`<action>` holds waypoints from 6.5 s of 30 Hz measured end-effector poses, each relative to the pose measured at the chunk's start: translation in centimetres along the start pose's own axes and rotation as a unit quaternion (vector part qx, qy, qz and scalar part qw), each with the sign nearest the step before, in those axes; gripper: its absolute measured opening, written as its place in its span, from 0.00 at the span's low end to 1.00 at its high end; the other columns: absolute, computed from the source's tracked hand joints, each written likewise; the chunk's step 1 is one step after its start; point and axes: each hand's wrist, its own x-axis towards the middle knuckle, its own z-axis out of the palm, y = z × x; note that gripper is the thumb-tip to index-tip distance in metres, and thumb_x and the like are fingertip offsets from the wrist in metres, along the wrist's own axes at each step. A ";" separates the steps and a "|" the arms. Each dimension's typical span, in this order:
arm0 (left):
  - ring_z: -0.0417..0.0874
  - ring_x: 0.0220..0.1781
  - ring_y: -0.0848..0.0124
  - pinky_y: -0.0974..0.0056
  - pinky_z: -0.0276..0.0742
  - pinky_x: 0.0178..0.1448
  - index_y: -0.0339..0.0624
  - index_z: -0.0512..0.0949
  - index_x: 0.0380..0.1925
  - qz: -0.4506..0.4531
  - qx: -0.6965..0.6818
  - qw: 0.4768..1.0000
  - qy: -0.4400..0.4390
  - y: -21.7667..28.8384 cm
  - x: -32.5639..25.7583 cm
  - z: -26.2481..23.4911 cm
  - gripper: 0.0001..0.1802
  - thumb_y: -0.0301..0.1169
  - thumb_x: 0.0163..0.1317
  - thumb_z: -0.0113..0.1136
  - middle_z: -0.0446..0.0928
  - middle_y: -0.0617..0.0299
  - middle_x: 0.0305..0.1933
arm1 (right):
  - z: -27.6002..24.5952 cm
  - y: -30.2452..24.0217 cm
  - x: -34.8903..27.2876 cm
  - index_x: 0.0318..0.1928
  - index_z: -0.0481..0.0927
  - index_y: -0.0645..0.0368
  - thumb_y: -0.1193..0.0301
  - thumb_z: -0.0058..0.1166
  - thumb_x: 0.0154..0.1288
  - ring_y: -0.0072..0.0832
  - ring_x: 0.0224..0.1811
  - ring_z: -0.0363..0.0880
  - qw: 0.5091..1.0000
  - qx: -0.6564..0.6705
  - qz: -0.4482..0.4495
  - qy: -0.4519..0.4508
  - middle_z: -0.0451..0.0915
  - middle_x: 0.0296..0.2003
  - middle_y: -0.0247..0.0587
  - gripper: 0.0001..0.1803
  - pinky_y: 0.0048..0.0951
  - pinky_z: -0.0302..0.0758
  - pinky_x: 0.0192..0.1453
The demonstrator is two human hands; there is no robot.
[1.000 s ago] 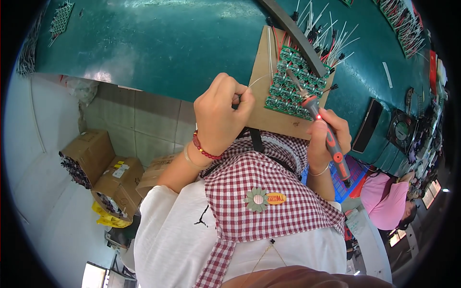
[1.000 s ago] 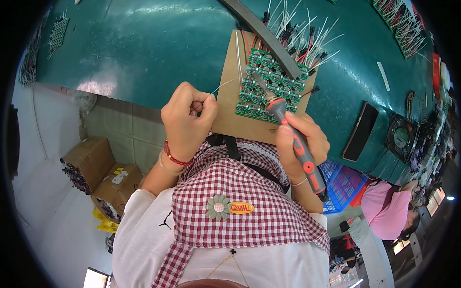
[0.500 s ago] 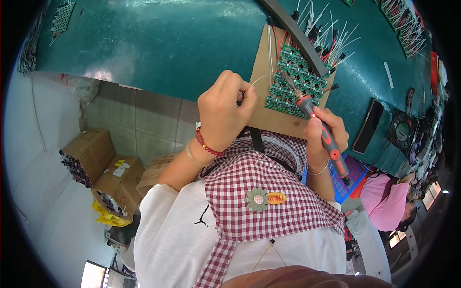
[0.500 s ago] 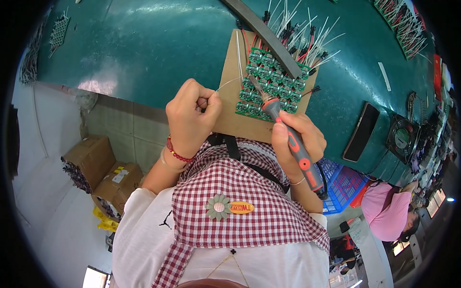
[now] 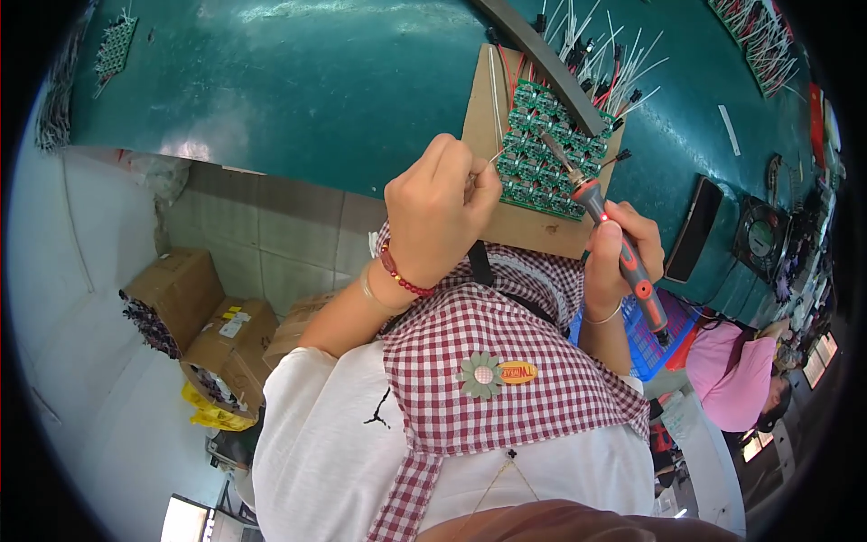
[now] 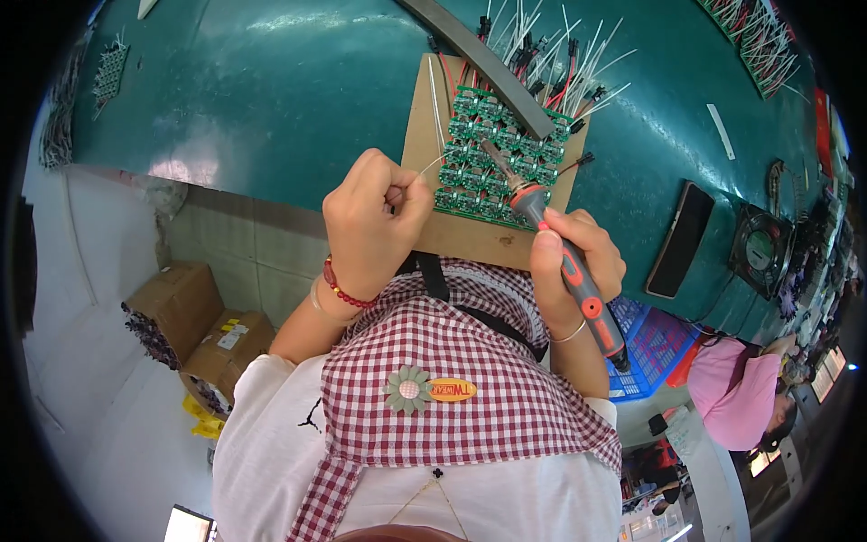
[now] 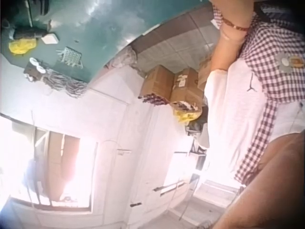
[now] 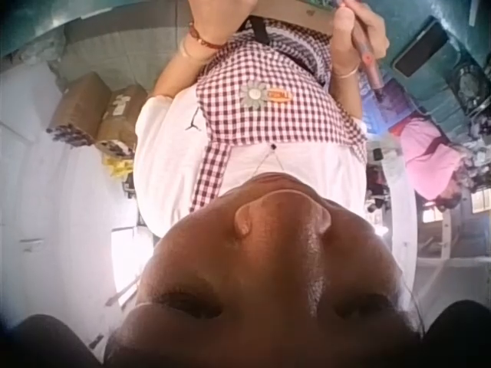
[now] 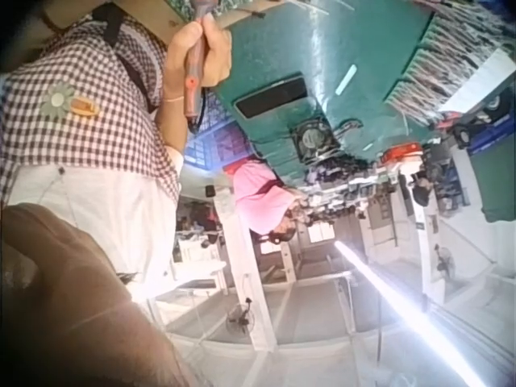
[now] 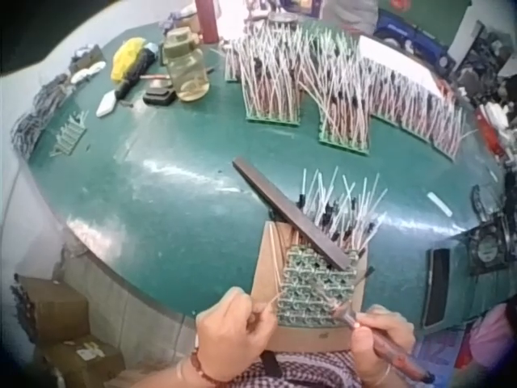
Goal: The person solders wire connections on a circuit board array using a soldering iron, removes the board from a cardboard jig, places another circuit board onto the jig, and solders contacts across the board using solder wire and the soldering iron.
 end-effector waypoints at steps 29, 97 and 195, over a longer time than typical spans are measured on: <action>0.72 0.16 0.68 0.65 0.67 0.21 0.41 0.70 0.20 -0.021 0.031 0.999 0.008 -1.1 -0.1 -0.5 0.10 0.20 0.48 0.64 0.70 0.62 0.22 | 1.4 -0.3 0.6 0.38 0.81 0.66 0.82 0.60 0.52 0.25 0.19 0.73 0.997 -0.013 -0.057 -0.058 0.78 0.21 0.39 0.11 0.24 0.67 0.23; 0.74 0.17 0.68 0.65 0.68 0.21 0.41 0.70 0.20 -0.033 0.033 0.999 0.025 -0.4 0.2 -1.3 0.10 0.20 0.47 0.63 0.70 0.62 0.22 | -0.3 -0.9 1.4 0.45 0.75 0.63 0.70 0.56 0.68 0.24 0.19 0.66 0.989 0.072 -0.129 -0.031 0.72 0.19 0.36 0.11 0.26 0.63 0.24; 0.73 0.25 0.62 0.60 0.69 0.30 0.42 0.69 0.23 -0.005 0.035 0.999 0.033 -1.3 0.3 1.1 0.10 0.21 0.45 0.63 0.73 0.61 0.30 | 1.3 -0.3 1.7 0.38 0.82 0.66 0.80 0.61 0.50 0.28 0.17 0.69 0.988 -0.053 -0.124 -0.078 0.74 0.18 0.38 0.12 0.27 0.64 0.23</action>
